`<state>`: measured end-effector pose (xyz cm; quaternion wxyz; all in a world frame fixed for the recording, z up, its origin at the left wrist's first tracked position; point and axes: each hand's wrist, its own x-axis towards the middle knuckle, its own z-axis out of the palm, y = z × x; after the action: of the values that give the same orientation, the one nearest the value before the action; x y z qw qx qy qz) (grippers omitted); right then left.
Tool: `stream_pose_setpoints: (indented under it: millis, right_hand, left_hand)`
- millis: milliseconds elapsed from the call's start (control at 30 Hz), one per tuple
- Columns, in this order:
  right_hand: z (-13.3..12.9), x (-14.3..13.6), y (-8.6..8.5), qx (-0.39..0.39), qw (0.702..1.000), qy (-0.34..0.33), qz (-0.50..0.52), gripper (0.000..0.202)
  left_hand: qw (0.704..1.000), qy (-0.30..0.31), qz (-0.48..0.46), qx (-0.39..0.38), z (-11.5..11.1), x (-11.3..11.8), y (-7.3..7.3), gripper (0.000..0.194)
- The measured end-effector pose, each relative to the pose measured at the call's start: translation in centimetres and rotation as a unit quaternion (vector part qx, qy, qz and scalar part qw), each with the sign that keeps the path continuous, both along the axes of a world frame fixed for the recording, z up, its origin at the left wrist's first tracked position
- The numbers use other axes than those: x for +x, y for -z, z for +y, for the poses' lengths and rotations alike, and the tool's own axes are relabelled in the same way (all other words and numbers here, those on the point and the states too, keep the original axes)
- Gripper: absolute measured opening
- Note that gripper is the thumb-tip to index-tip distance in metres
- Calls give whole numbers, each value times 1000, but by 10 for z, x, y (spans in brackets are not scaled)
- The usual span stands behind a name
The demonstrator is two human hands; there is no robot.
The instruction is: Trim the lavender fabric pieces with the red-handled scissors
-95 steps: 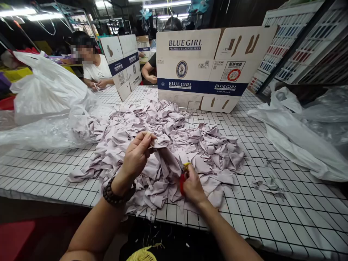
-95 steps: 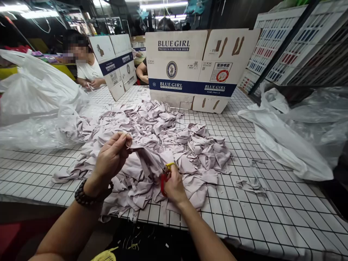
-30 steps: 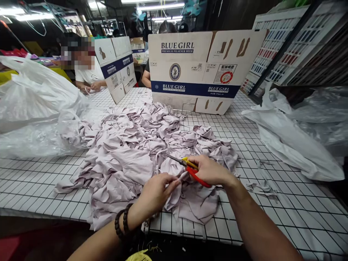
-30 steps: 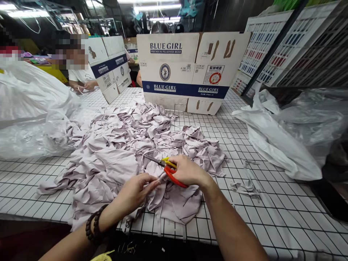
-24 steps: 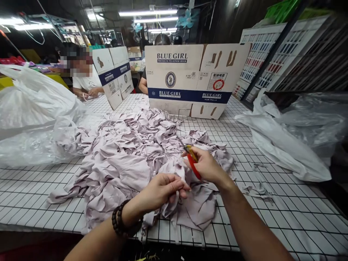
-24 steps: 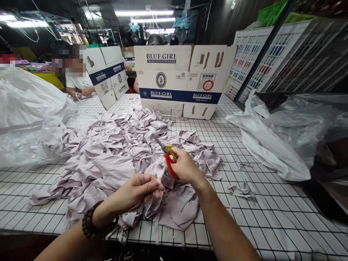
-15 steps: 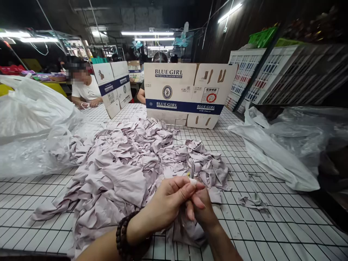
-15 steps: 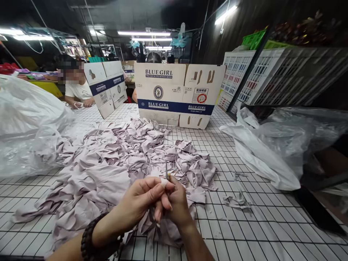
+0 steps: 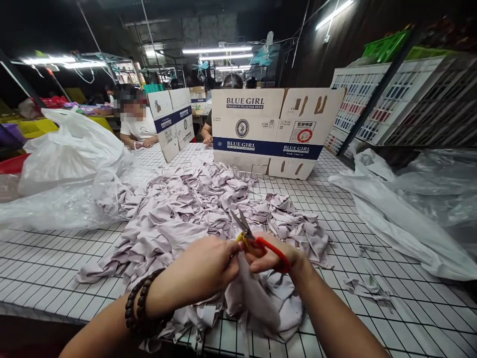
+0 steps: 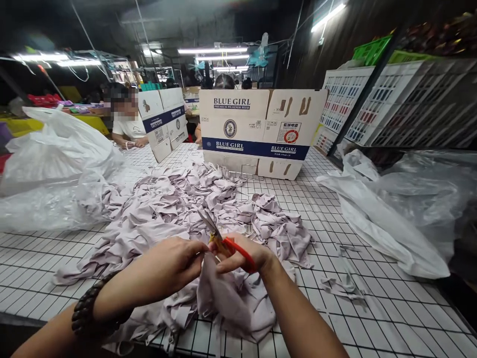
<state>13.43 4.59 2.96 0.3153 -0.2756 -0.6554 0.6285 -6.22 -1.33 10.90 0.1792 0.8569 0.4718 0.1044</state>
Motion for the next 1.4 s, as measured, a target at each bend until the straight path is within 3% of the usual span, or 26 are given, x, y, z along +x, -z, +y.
stream_pose_setpoints:
  millis: [100, 267, 367, 433, 467, 500, 567, 600, 633, 667, 700, 767, 867, 967, 1033, 1100, 1167, 1233, 1300, 1400]
  right_hand:
    - [-4, -11, 3, -14, 1000, -1, -27, 38]
    - [-13, -12, 6, 20, 992, 100, -72, 25]
    - [-13, -12, 1, 85, 971, 202, -95, 16]
    - [-11, -13, -4, 135, 951, 260, -101, 13]
    - [-9, -14, -6, 159, 942, 279, -103, 13]
    - [-8, -15, -9, 181, 934, 290, -104, 13]
    - [-7, -16, -11, 221, 922, 299, -107, 12]
    - [-8, -15, -12, 244, 916, 299, -113, 11]
    - [-8, -14, -11, 271, 908, 297, -121, 10]
    - [-10, -13, -11, 299, 899, 293, -129, 8]
    - [-11, -11, -9, 326, 890, 289, -137, 6]
    - [-15, -6, -7, 368, 874, 282, -148, 6]
    - [-18, 2, -4, 380, 869, 282, -147, 9]
    - [-21, 8, -2, 333, 889, 282, -135, 9]
    - [-23, 9, 1, 262, 924, 256, -114, 14]
    - [-25, 8, 6, 191, 955, 209, -87, 21]
    - [-29, 4, 14, 156, 969, 173, -77, 19]
    - [-31, -2, 24, 148, 970, 178, -76, 15]
    - [-33, -7, 34, 134, 965, 215, -69, 13]
    - [-34, -11, 43, 96, 968, 221, -66, 16]
  left_hand:
    - [996, -50, 67, 38, 2, -1, 7, 25]
    - [989, -125, 76, 37, 3, -3, 20, 22]
    - [980, -186, -50, 41, -3, -5, 36, 16]
    - [955, -201, -212, -51, -10, -3, 49, 18]
    - [920, -193, -306, -152, -15, -1, 56, 26]
    - [858, -177, -394, -278, -19, 1, 62, 36]
    - [671, -140, -530, -499, -26, 9, 71, 57]
    - [580, -132, -578, -559, -28, 13, 74, 64]
    - [511, -132, -618, -583, -29, 18, 77, 67]
    - [465, -135, -652, -583, -29, 22, 78, 67]
    - [438, -137, -679, -572, -28, 26, 80, 64]
    - [416, -130, -712, -551, -26, 32, 83, 56]
    - [433, -100, -729, -521, -24, 37, 88, 36]
    - [486, -93, -724, -480, -22, 36, 89, 37]
    - [540, -109, -709, -440, -20, 33, 86, 43]
    - [612, -128, -677, -388, -18, 28, 82, 46]
    - [686, -154, -637, -317, -17, 23, 78, 47]
    - [739, -185, -603, -238, -16, 19, 76, 45]
    - [761, -196, -590, -188, -15, 17, 76, 40]
    - [738, -145, -618, -228, -10, 19, 81, 38]
